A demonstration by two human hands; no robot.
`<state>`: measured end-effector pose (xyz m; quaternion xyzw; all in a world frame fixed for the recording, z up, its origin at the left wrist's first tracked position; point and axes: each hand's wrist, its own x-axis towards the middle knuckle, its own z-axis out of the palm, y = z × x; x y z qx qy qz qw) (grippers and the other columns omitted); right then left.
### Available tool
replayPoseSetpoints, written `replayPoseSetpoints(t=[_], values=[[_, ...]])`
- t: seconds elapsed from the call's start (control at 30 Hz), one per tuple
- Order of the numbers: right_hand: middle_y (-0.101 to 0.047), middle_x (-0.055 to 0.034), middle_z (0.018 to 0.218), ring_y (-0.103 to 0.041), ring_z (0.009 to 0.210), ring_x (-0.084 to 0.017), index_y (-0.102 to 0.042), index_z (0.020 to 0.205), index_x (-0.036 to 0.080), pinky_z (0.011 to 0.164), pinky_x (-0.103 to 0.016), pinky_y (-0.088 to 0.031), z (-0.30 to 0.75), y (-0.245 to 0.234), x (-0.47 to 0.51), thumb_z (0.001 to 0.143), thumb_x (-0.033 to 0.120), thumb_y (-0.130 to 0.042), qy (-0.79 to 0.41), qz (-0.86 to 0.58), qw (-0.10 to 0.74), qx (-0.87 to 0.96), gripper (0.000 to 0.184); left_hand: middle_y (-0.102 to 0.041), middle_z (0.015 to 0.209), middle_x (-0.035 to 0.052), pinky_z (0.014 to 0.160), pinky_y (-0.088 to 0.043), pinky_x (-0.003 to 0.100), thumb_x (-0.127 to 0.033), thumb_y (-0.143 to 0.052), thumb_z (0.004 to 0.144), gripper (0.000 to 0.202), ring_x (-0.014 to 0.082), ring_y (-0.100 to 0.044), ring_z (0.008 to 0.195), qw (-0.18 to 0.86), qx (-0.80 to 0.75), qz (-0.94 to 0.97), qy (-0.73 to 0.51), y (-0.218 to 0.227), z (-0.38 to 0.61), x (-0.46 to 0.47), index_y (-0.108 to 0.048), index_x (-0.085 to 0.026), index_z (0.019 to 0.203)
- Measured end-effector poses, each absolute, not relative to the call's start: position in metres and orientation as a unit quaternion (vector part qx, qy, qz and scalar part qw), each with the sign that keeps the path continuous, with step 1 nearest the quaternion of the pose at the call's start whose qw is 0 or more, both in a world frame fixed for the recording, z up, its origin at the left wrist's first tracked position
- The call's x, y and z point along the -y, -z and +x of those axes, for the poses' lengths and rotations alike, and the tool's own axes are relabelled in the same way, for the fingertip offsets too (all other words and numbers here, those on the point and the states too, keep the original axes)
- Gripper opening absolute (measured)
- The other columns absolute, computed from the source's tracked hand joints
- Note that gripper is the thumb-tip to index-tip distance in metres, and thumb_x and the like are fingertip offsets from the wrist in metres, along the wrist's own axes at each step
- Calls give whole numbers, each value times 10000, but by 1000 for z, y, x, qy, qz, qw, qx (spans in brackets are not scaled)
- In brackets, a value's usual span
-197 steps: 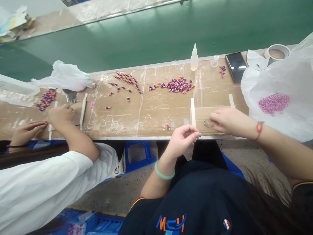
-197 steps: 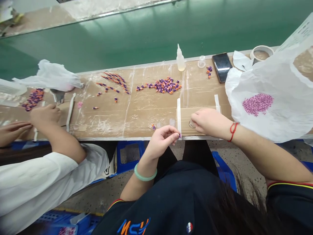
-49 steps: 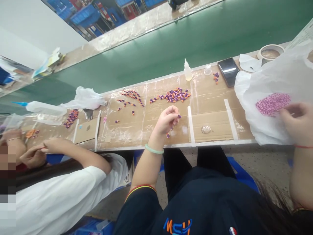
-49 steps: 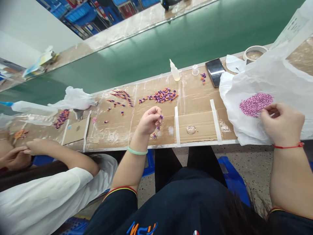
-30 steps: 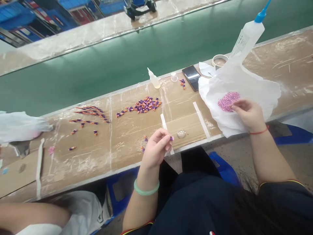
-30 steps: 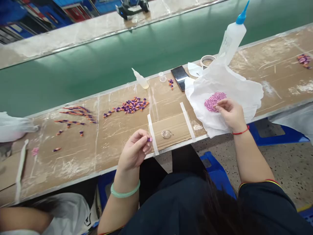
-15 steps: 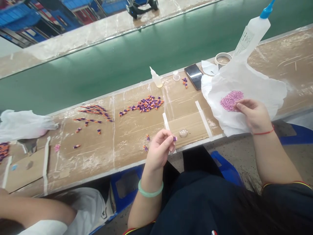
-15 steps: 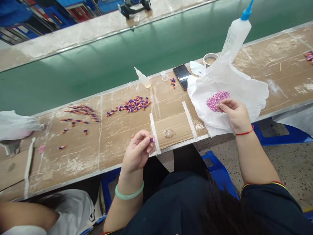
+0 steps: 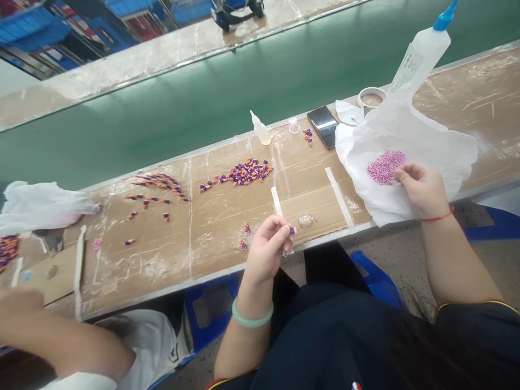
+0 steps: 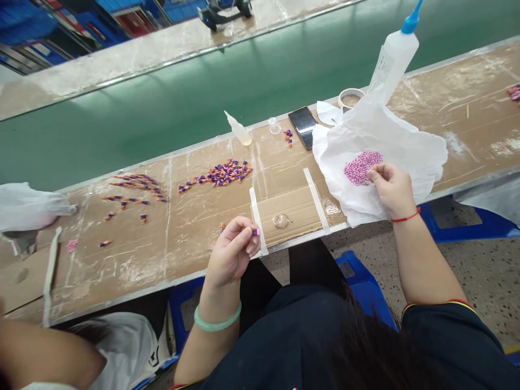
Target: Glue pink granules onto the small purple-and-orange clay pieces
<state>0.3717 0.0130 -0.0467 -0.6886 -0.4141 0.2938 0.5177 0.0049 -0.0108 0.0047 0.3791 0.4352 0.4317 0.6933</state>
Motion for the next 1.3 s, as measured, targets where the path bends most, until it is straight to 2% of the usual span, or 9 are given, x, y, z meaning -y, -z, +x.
replayPoseSetpoints(t=[0.2, 0.27, 0.37, 0.5, 0.63, 0.9, 1.1, 1.2, 1.3], values=[[-582, -18, 667, -533, 617, -145, -599, 763, 214, 567, -296, -456, 360, 29, -5, 736, 545, -779, -367, -616, 530, 453, 378, -606, 628, -23, 448, -349, 185, -397, -842, 742, 319, 40, -416, 447, 695, -428, 392, -425, -6, 7, 10, -629, -159, 745], [-568, -14, 663, -544, 624, -150, -591, 755, 216, 578, -306, -476, 349, 20, 2, 765, 583, -755, -383, -593, 532, 468, 402, -600, 606, -23, 448, -339, 184, -402, -836, 750, 313, 39, -416, 441, 696, -424, 404, -416, -6, 10, 11, -643, -157, 735], [-589, -6, 678, -578, 656, -151, -620, 779, 219, 618, -308, -510, 327, 6, 13, 832, 510, -733, -374, -576, 541, 485, 317, -610, 608, -14, 444, -334, 190, -422, -829, 754, 320, 43, -419, 443, 701, -419, 419, -396, -8, 19, 11, -652, -156, 730], [-672, -12, 764, -631, 721, -167, -680, 826, 249, 675, -327, -528, 296, -16, 24, 873, 257, -712, -256, -525, 530, 615, 58, -635, 649, 7, 442, -354, 202, -470, -806, 774, 348, 53, -435, 460, 721, -390, 444, -360, -16, 40, 10, -659, -156, 748], [-691, 3, 752, -647, 694, -162, -686, 902, 268, 663, -330, -538, 276, -34, 26, 855, 84, -666, -77, -391, 499, 770, 191, -630, 661, 5, 449, -365, 204, -489, -813, 771, 364, 51, -445, 474, 755, -337, 455, -330, -28, 63, 8, -668, -154, 779], [-717, -20, 809, -671, 736, -176, -705, 979, 258, 654, -314, -575, 267, -36, 26, 857, 69, -656, 14, -324, 454, 830, 230, -574, 615, -14, 435, -327, 202, -507, -818, 765, 394, 51, -439, 475, 769, -325, 457, -305, -39, 71, 6, -652, -150, 754], [-730, -13, 827, -674, 742, -176, -707, 1008, 276, 666, -325, -584, 263, -37, 26, 865, 81, -648, 10, -319, 451, 834, 248, -573, 631, -8, 503, -379, 223, -474, -812, 770, 368, 74, -459, 537, 720, -338, 492, -354, -40, 73, 10, -626, -160, 719], [-719, -6, 810, -675, 733, -169, -689, 965, 269, 669, -320, -568, 259, -41, 28, 872, 98, -636, -85, -357, 474, 800, 202, -589, 643, -3, 504, -381, 231, -352, -752, 817, 241, 87, -471, 543, 658, -352, 542, -387, -41, 72, 13, -625, -171, 722], [-694, 3, 770, -658, 690, -148, -658, 882, 247, 626, -281, -535, 257, -46, 30, 864, 102, -599, -205, -414, 451, 764, 158, -600, 645, -5, 505, -379, 235, -210, -666, 834, 132, 90, -470, 533, 555, -358, 628, -411, -44, 68, 14, -623, -180, 713]])
